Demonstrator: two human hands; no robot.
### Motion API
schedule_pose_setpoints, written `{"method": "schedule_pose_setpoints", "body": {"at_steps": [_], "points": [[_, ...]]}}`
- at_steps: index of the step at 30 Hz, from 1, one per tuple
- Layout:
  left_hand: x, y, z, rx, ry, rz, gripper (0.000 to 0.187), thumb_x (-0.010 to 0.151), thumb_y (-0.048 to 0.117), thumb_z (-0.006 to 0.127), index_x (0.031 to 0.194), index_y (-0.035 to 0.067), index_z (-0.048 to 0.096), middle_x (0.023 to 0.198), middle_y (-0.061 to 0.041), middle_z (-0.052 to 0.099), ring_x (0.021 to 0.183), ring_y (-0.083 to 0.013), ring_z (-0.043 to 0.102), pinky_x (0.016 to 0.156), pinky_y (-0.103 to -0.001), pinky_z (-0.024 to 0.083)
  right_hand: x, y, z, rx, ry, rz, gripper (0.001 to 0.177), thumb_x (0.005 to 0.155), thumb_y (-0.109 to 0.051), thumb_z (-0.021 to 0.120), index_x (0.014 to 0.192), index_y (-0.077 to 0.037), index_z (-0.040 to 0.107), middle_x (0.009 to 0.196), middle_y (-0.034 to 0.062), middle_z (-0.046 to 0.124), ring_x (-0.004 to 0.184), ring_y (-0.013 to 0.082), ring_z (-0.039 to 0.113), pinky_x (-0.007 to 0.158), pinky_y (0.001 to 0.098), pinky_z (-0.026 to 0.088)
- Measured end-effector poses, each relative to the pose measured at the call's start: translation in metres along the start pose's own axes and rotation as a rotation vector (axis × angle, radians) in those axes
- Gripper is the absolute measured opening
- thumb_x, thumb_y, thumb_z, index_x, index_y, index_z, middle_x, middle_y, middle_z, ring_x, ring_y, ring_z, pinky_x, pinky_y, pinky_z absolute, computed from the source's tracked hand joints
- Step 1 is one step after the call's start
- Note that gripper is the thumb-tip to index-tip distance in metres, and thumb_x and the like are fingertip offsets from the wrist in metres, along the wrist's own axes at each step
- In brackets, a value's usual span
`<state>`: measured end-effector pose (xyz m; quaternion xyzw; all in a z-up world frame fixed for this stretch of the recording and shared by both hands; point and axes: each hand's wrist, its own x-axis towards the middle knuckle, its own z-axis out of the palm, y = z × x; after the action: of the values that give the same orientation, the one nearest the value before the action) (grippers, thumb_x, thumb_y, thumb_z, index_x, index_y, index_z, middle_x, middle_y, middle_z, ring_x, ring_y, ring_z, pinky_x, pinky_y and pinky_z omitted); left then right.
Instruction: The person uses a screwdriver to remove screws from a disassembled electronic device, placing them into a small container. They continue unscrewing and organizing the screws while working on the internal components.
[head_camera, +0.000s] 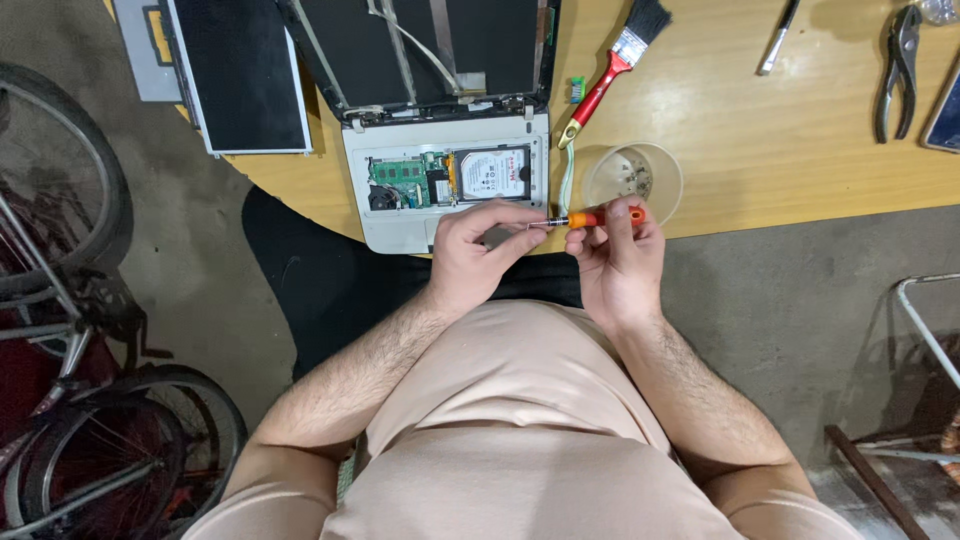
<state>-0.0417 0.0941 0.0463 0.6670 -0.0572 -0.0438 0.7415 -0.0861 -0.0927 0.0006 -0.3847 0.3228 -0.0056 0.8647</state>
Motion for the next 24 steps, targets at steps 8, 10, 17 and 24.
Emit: {"method": "schedule_pose_setpoints", "body": {"at_steps": [8, 10, 17, 24], "points": [[-0.003, -0.004, 0.002, -0.072, -0.034, -0.020, 0.019, 0.090, 0.002, 0.079, 0.108, 0.005, 0.078, 0.091, -0.011, 0.080, 0.085, -0.0174, 0.077, 0.077, -0.031, 0.061, 0.005, 0.002, -0.002, -0.030, -0.029, -0.062, 0.020, 0.105, -0.019, 0.064, 0.100, -0.001, 0.055, 0.087, 0.0248, 0.069, 0.068, 0.0279, 0.077, 0.063, 0.0331, 0.070], [-0.004, -0.003, 0.001, -0.086, -0.033, -0.017, 0.017, 0.093, 0.001, 0.076, 0.109, 0.005, 0.078, 0.091, -0.012, 0.080, 0.085, -0.0192, 0.078, 0.077, -0.032, 0.061, 0.002, 0.000, 0.004, -0.043, -0.046, -0.094, 0.019, 0.105, -0.018, 0.063, 0.100, -0.001, 0.055, 0.087, 0.0251, 0.069, 0.067, 0.0281, 0.077, 0.063, 0.0331, 0.070], [-0.002, -0.006, -0.007, -0.066, -0.044, -0.030, 0.016, 0.095, -0.002, 0.070, 0.108, 0.003, 0.078, 0.091, -0.012, 0.079, 0.086, -0.0193, 0.078, 0.076, -0.032, 0.061, -0.011, -0.012, 0.030, -0.189, -0.142, -0.302, 0.019, 0.108, -0.020, 0.054, 0.104, -0.003, 0.047, 0.090, 0.0255, 0.063, 0.074, 0.0328, 0.076, 0.069, 0.0395, 0.070], [-0.001, -0.007, -0.009, -0.025, -0.052, -0.011, 0.015, 0.093, -0.003, 0.071, 0.105, 0.003, 0.078, 0.087, -0.011, 0.078, 0.084, -0.0211, 0.078, 0.076, -0.034, 0.061, -0.022, -0.021, 0.051, -0.415, -0.280, -0.615, 0.030, 0.106, -0.023, 0.058, 0.104, 0.002, 0.042, 0.089, 0.0303, 0.060, 0.081, 0.0365, 0.071, 0.068, 0.0463, 0.066]]}}
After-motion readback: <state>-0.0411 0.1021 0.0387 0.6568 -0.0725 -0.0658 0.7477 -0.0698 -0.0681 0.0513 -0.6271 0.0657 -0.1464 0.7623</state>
